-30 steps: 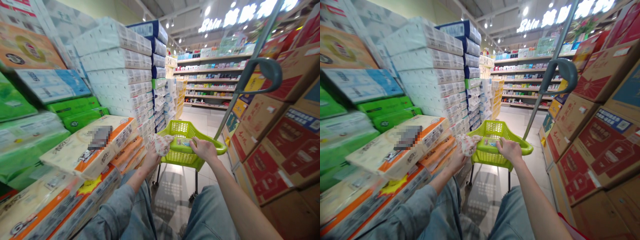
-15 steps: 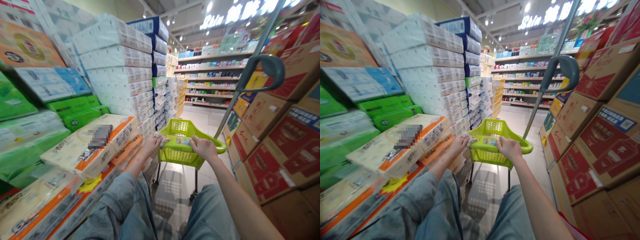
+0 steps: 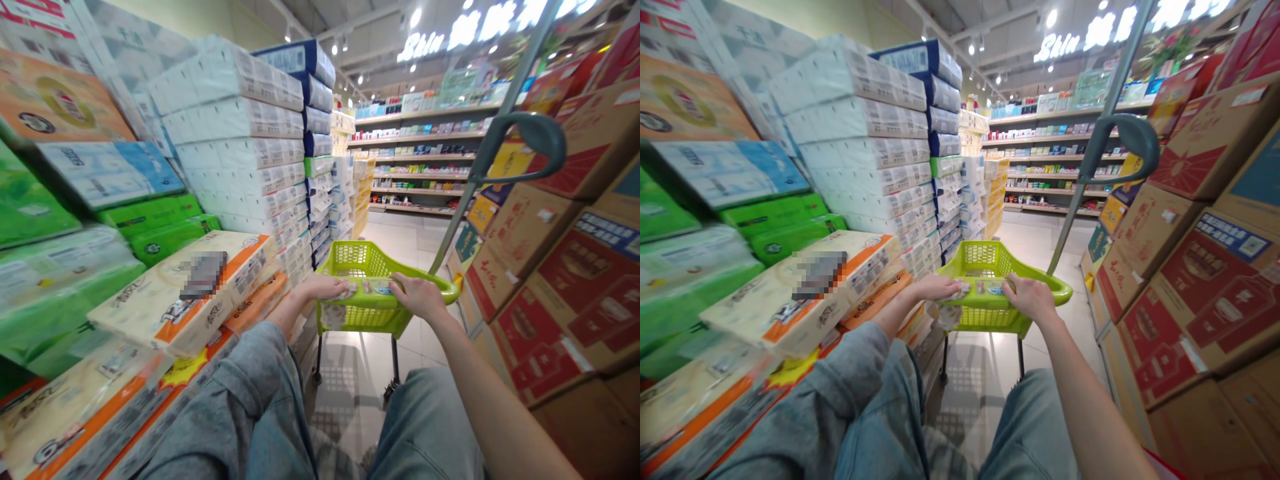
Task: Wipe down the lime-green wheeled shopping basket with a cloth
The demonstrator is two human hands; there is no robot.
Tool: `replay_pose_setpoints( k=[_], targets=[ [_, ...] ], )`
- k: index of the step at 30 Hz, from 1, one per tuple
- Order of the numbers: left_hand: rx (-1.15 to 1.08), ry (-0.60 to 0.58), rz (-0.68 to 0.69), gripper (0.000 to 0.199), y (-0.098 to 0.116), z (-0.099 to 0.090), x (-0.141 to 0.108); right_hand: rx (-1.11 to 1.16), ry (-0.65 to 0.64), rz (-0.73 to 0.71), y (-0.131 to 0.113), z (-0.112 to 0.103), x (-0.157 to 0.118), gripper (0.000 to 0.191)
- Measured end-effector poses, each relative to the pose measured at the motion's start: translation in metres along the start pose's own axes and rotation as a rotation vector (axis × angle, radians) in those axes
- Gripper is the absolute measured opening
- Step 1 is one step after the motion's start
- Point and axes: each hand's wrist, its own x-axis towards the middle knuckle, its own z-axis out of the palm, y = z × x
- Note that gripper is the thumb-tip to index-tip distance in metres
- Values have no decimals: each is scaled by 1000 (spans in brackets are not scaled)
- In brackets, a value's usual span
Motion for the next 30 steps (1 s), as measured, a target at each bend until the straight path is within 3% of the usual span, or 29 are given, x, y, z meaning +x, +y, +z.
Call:
replay_pose_setpoints(
  k=[4,8,17,21,26,30],
  targets=[
    [-73,-121,104,52,10,-9,-9,47,-100,38,3,-3,8,48],
    [-44,-186,105,53,15,-11,-17,87,-183,147,-4,-6,18,52],
    [-75,-113,103,44,18,-3,-21,174,-207,265,-13,-10,16,76],
    [-133,-39,147,39,26,-2,-29,148,-152,223,-3,-7,13,70],
    [-298,-57,245,35,27,-1,-37,136,-124,168,16,-3,19,62],
    [-321,-34,266,28,31,1,-42,131,-111,209,24,0,26,61]
  ],
)
